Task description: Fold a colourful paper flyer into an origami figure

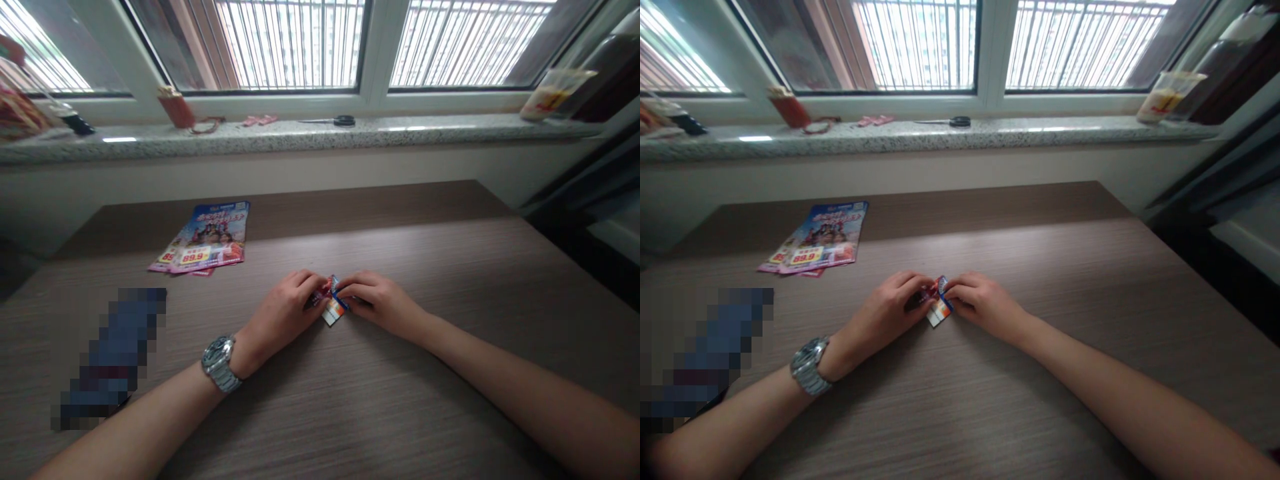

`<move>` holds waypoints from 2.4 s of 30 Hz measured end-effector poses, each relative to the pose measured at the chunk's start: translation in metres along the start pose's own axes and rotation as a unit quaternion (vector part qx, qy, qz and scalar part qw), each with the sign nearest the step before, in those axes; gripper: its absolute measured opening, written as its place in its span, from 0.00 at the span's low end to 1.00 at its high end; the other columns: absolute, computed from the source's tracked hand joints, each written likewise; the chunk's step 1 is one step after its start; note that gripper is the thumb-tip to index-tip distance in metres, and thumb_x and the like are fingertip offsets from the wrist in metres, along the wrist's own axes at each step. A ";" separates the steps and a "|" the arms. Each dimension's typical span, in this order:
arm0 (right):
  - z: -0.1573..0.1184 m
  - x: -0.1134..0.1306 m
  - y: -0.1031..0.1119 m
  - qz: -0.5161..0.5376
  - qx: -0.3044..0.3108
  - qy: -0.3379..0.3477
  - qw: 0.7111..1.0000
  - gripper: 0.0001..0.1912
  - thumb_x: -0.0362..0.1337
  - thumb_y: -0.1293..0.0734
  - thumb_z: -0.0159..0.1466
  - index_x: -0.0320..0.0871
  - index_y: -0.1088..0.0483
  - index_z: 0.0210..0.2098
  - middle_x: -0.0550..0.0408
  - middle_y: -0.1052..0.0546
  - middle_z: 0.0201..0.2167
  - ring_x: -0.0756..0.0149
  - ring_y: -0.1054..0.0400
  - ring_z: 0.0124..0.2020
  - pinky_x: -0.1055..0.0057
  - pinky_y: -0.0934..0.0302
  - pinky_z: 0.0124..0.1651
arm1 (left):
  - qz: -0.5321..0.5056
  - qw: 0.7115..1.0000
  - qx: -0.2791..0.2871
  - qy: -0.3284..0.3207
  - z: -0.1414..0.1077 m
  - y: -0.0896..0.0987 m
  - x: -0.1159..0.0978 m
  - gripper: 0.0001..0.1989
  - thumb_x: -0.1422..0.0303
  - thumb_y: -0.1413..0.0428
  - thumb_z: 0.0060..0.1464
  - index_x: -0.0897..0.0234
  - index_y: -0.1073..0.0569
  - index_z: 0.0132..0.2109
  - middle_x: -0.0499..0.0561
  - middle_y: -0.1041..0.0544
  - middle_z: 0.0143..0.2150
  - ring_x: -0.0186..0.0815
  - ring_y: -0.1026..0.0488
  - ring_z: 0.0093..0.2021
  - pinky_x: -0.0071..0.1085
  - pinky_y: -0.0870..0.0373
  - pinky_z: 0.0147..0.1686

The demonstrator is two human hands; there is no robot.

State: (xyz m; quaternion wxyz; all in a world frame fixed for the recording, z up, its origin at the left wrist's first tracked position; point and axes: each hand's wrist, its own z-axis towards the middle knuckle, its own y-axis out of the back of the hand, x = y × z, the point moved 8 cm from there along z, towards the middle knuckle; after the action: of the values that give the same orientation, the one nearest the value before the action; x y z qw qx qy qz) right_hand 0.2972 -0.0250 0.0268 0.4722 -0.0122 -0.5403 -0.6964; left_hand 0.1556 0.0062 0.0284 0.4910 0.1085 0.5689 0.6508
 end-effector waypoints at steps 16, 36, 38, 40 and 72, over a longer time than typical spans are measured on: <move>0.001 0.003 -0.005 -0.071 -0.035 -0.064 0.995 0.15 0.37 0.30 0.68 0.45 0.29 0.54 0.45 0.22 0.50 0.52 0.27 0.50 0.54 0.30 0.54 | -0.035 0.998 -0.035 0.032 -0.001 0.005 0.000 0.21 0.71 0.41 0.62 0.62 0.33 0.61 0.54 0.21 0.49 0.39 0.21 0.45 0.37 0.23 0.49; 0.003 0.014 -0.008 -0.155 0.011 -0.008 0.988 0.13 0.38 0.38 0.74 0.42 0.27 0.52 0.41 0.24 0.54 0.53 0.28 0.51 0.55 0.29 0.53 | -0.053 0.998 -0.008 0.037 0.002 0.003 -0.003 0.07 0.71 0.43 0.65 0.64 0.28 0.49 0.54 0.24 0.47 0.40 0.25 0.46 0.36 0.27 0.48; 0.004 0.016 -0.009 -0.163 0.019 -0.001 0.986 0.13 0.38 0.39 0.74 0.41 0.27 0.53 0.41 0.24 0.54 0.53 0.28 0.51 0.55 0.29 0.53 | -0.053 0.998 -0.008 0.038 0.002 0.003 -0.003 0.07 0.71 0.43 0.64 0.64 0.28 0.49 0.54 0.24 0.47 0.40 0.25 0.46 0.36 0.27 0.48; 0.005 0.018 -0.009 -0.171 0.029 0.011 0.985 0.14 0.38 0.39 0.74 0.41 0.27 0.54 0.42 0.24 0.55 0.53 0.29 0.52 0.55 0.30 0.55 | -0.054 0.998 -0.009 0.036 0.002 0.003 -0.003 0.07 0.72 0.43 0.64 0.64 0.28 0.49 0.54 0.24 0.47 0.39 0.25 0.46 0.36 0.27 0.48; -0.006 -0.004 0.001 -0.103 0.002 -0.002 0.995 0.18 0.34 0.38 0.73 0.44 0.29 0.61 0.44 0.25 0.60 0.53 0.32 0.62 0.51 0.35 0.64 | 0.086 0.988 0.087 -0.097 -0.010 -0.007 -0.018 0.22 0.61 0.47 0.69 0.59 0.32 0.66 0.58 0.31 0.67 0.48 0.34 0.66 0.52 0.37 0.66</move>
State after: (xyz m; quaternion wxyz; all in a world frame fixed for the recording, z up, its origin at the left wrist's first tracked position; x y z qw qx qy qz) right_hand 0.3034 -0.0273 0.0230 0.3966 0.0434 -0.5413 -0.7402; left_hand 0.1615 -0.0150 0.0264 0.4747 0.2619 0.5613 0.6253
